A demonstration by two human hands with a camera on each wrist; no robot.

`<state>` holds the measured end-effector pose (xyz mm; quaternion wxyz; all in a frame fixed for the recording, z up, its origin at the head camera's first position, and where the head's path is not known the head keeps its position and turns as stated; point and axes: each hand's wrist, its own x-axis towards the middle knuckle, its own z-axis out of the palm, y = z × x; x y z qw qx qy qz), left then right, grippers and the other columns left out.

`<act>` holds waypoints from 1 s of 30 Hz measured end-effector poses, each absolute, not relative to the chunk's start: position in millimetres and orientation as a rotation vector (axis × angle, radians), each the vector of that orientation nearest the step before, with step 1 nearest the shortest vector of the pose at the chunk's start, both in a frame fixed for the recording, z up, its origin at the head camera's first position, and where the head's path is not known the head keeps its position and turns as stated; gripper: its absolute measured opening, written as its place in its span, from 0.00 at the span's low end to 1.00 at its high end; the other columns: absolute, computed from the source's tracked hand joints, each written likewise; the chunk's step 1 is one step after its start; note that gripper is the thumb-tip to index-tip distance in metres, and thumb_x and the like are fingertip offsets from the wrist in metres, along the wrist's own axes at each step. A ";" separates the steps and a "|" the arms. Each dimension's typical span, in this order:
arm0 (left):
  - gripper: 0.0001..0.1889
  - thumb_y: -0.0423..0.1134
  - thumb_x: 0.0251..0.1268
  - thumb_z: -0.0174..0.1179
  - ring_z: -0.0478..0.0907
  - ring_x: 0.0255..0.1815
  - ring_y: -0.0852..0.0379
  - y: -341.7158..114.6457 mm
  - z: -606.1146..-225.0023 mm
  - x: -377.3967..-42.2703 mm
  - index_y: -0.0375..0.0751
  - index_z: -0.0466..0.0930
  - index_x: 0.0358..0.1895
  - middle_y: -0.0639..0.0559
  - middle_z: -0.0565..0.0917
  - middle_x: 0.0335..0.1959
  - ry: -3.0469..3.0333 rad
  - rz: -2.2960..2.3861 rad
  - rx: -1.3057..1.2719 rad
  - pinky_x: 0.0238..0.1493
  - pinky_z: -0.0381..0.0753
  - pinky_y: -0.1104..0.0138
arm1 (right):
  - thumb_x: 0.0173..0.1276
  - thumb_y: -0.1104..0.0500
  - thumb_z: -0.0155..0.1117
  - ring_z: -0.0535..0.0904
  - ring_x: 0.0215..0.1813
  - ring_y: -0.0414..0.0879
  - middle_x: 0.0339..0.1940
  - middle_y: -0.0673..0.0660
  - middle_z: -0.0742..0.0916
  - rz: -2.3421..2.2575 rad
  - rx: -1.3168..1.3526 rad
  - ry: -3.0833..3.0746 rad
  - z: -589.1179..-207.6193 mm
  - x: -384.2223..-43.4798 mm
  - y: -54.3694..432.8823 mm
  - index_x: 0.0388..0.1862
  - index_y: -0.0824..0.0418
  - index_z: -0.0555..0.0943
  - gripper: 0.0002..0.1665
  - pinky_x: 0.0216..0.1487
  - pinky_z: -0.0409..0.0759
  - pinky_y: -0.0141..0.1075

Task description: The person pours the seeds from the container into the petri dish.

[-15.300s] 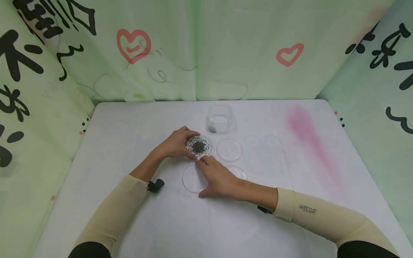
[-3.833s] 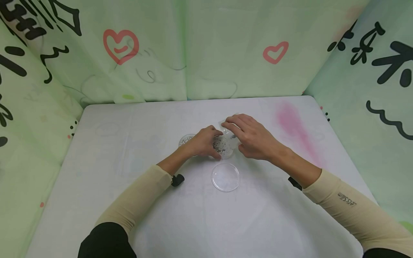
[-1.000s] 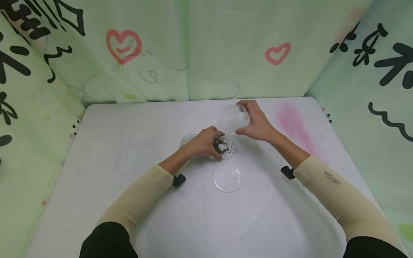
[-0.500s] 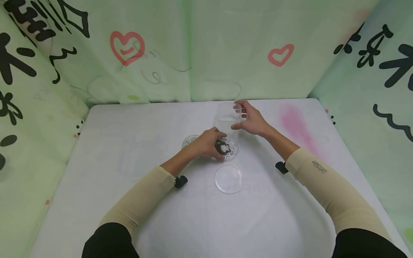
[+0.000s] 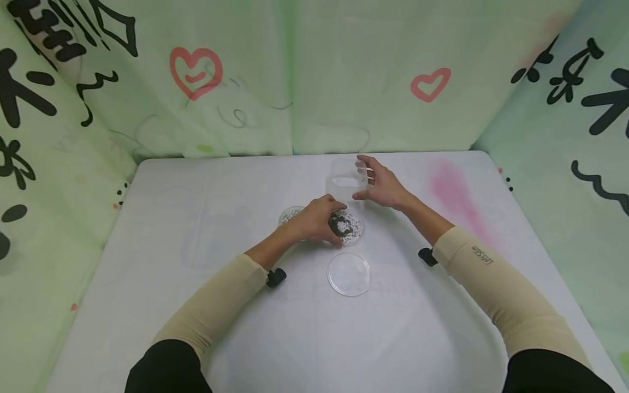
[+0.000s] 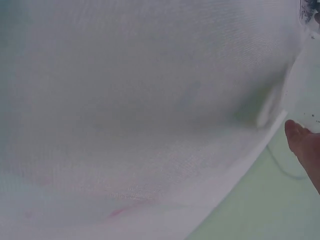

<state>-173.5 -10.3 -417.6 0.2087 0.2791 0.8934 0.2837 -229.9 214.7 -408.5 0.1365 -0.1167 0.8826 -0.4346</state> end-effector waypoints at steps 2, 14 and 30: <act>0.48 0.45 0.47 0.84 0.75 0.68 0.44 -10.2 -417.8 -172.9 0.38 0.71 0.75 0.38 0.74 0.69 2.489 0.787 0.779 0.73 0.74 0.55 | 0.58 0.68 0.78 0.57 0.84 0.64 0.85 0.65 0.59 -1.254 -0.385 2.596 -406.6 -226.6 216.2 0.87 0.57 0.48 0.66 0.81 0.62 0.55; 0.49 0.46 0.46 0.84 0.75 0.68 0.44 -11.4 -418.5 -171.7 0.39 0.71 0.75 0.40 0.74 0.68 2.504 0.795 0.790 0.73 0.74 0.55 | 0.58 0.67 0.76 0.74 0.62 0.60 0.63 0.65 0.77 -1.218 -0.677 2.966 -371.2 -158.8 215.4 0.67 0.65 0.74 0.37 0.64 0.75 0.57; 0.50 0.45 0.46 0.84 0.75 0.67 0.44 -10.8 -414.9 -169.2 0.39 0.71 0.76 0.41 0.75 0.67 2.510 0.791 0.771 0.72 0.75 0.54 | 0.52 0.45 0.84 0.74 0.61 0.55 0.57 0.59 0.80 -0.737 -0.671 2.710 -393.8 -57.9 201.3 0.64 0.66 0.75 0.46 0.61 0.79 0.50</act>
